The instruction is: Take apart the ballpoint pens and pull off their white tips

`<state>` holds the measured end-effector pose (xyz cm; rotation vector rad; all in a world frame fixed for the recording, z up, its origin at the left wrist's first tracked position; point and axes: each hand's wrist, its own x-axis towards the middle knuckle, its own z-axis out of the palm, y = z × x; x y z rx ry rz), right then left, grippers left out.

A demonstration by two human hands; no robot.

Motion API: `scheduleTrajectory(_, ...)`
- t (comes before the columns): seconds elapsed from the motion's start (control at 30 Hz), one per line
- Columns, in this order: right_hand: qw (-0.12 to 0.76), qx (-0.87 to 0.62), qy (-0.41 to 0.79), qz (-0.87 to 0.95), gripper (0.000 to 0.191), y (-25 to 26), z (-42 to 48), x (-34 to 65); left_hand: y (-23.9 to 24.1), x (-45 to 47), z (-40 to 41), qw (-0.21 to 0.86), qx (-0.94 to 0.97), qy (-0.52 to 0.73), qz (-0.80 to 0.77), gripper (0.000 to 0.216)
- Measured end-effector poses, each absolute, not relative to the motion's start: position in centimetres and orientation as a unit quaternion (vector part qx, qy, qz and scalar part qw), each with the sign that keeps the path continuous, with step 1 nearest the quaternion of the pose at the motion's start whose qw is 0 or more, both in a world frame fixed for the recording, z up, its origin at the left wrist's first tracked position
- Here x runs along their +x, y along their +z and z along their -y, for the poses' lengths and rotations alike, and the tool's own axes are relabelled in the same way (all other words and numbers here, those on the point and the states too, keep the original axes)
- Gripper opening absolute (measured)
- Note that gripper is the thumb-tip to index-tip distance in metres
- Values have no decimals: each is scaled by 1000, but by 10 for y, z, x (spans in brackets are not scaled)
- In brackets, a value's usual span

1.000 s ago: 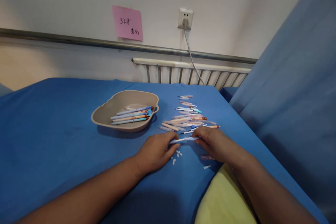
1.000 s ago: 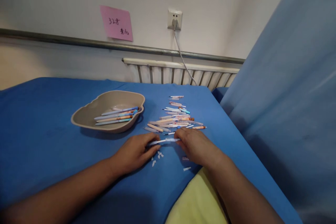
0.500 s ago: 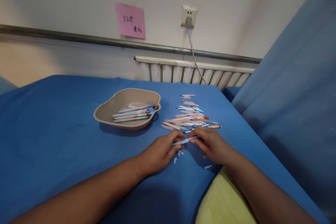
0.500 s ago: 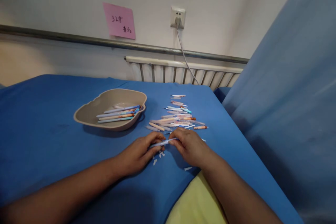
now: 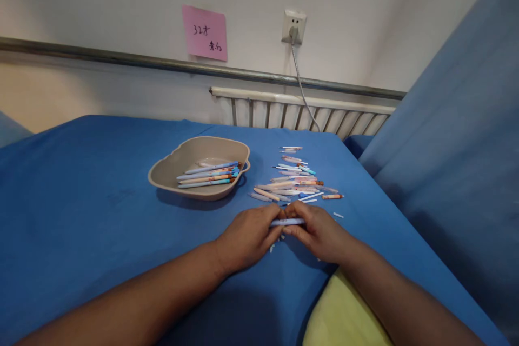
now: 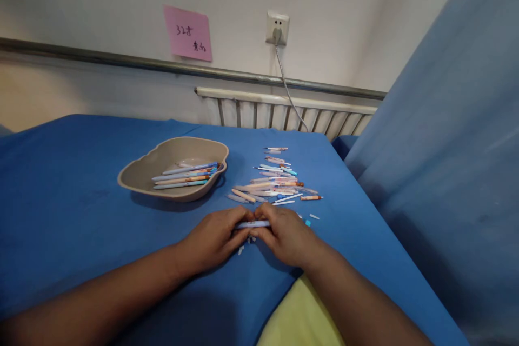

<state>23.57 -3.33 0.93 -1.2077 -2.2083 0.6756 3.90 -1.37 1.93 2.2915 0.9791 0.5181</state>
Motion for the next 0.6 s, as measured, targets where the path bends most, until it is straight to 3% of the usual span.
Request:
scheduleTrajectory(0.13,257,-440,220,832,9,10,34,236,18,40,10,452,787,235,-349,30)
scheduleTrajectory(0.2,251,-432,213,839,9,12,34,237,18,38,4,518,739,243,-356,24)
scheduleTrajectory(0.27,249,-432,206,842,9,13,34,237,21,35,-2,507,738,231,-380,17)
scheduleTrajectory(0.47,261,-437,193,839,9,14,37,235,27,33,-4,371,819,154,-408,44)
scheduleTrajectory(0.6,252,-412,206,851,8,13,38,234,23,38,4,386,800,193,-417,25)
